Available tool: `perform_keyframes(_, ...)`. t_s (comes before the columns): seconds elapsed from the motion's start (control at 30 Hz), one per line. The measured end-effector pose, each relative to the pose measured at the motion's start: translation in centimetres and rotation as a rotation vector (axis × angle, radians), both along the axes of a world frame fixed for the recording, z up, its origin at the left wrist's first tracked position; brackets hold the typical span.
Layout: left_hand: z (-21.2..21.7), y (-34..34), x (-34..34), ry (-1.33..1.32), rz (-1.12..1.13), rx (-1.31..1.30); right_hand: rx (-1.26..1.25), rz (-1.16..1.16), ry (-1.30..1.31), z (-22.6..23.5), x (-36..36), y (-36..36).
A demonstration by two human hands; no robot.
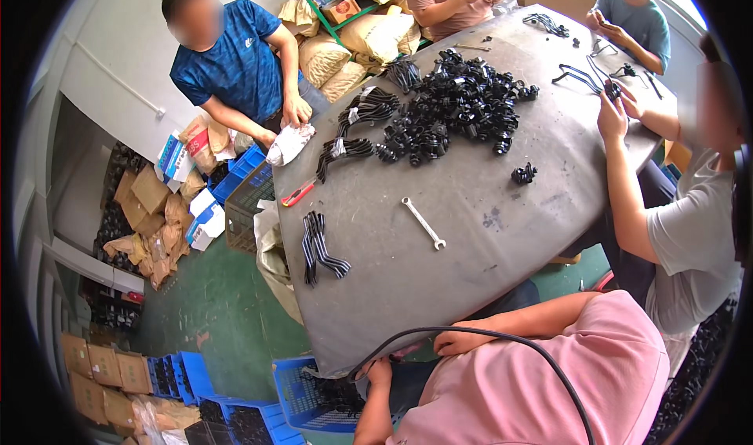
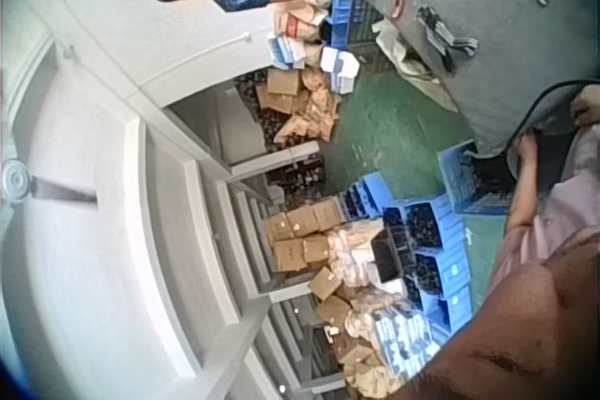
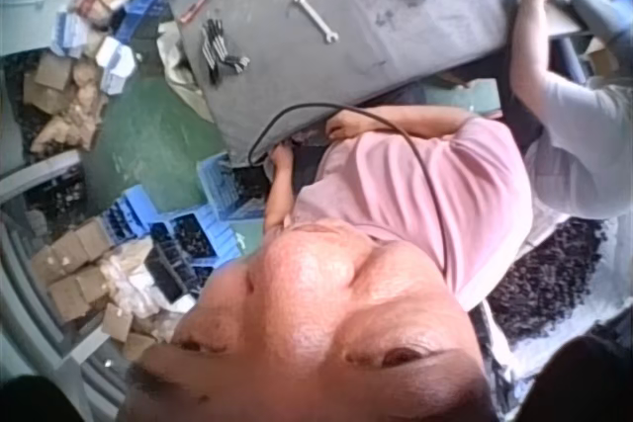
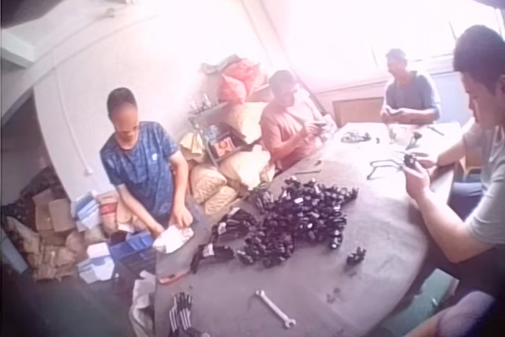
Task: The person assembles clamp parts onto metal brackets by hand, tightens nuts onto the assemblies using a wrench, and adjusts a cable.
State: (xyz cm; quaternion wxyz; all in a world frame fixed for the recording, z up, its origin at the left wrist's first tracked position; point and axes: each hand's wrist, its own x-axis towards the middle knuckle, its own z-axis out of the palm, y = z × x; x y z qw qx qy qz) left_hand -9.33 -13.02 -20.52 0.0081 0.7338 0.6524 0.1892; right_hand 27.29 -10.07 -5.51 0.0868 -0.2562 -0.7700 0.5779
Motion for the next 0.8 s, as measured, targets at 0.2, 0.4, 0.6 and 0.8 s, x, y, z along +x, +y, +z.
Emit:
perform_keyframes(0.2,-0.4,0.2,-0.2,0.004,-0.016,0.053,0.009,-0.018,0.009,-0.4,0.0,0.0)
perform_keyframes(0.4,0.4,0.1,0.3,0.085,0.008,0.036,0.024,-0.026,0.005,-0.8,0.1,-0.1)
perform_keyframes(0.6,-0.4,-0.2,-0.3,0.060,0.033,-0.003,-0.028,-0.036,-0.042,0.1,0.1,-0.4)
perform_keyframes(0.8,-0.4,-0.1,-0.2,0.032,0.050,-0.019,-0.035,0.062,-0.003,1.2,0.6,-0.1)
